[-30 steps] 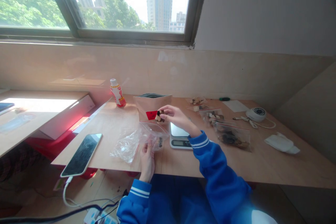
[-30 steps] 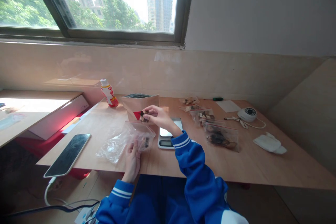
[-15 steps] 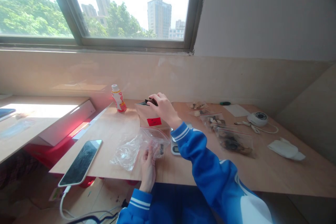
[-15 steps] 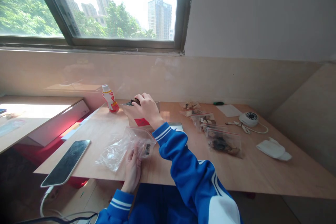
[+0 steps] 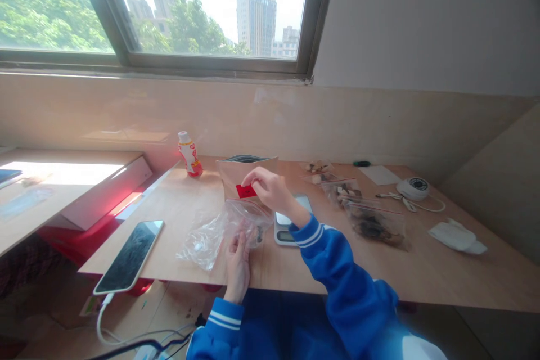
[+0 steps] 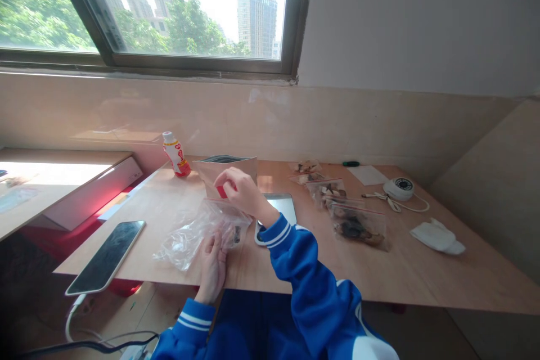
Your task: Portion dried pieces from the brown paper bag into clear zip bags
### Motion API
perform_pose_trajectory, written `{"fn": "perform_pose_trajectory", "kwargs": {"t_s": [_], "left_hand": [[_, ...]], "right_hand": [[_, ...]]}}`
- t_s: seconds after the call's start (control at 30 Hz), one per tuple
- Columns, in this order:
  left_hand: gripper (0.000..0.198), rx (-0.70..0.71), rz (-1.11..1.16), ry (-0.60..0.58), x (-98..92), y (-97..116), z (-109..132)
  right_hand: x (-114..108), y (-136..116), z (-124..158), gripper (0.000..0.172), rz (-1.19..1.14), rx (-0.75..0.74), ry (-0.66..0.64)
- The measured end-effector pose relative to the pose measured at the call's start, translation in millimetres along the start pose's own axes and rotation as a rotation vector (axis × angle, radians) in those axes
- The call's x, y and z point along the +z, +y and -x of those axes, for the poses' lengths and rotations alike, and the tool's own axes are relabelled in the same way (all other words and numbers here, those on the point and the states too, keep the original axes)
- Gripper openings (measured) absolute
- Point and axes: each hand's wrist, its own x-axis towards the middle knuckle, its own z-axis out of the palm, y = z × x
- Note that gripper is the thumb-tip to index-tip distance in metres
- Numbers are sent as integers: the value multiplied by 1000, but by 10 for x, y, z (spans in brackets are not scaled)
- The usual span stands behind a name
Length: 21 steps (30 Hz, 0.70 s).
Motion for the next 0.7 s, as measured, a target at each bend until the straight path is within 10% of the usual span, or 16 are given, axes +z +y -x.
{"fn": "perform_pose_trajectory", "kwargs": {"t_s": [0.33, 0.7], "left_hand": [[51, -22, -126, -128, -53, -39, 4], [46, 41, -344, -86, -18, 153, 90]], "right_hand": [[53, 377, 425, 28, -34, 378, -541], [38, 383, 725, 43, -224, 199, -542]]}}
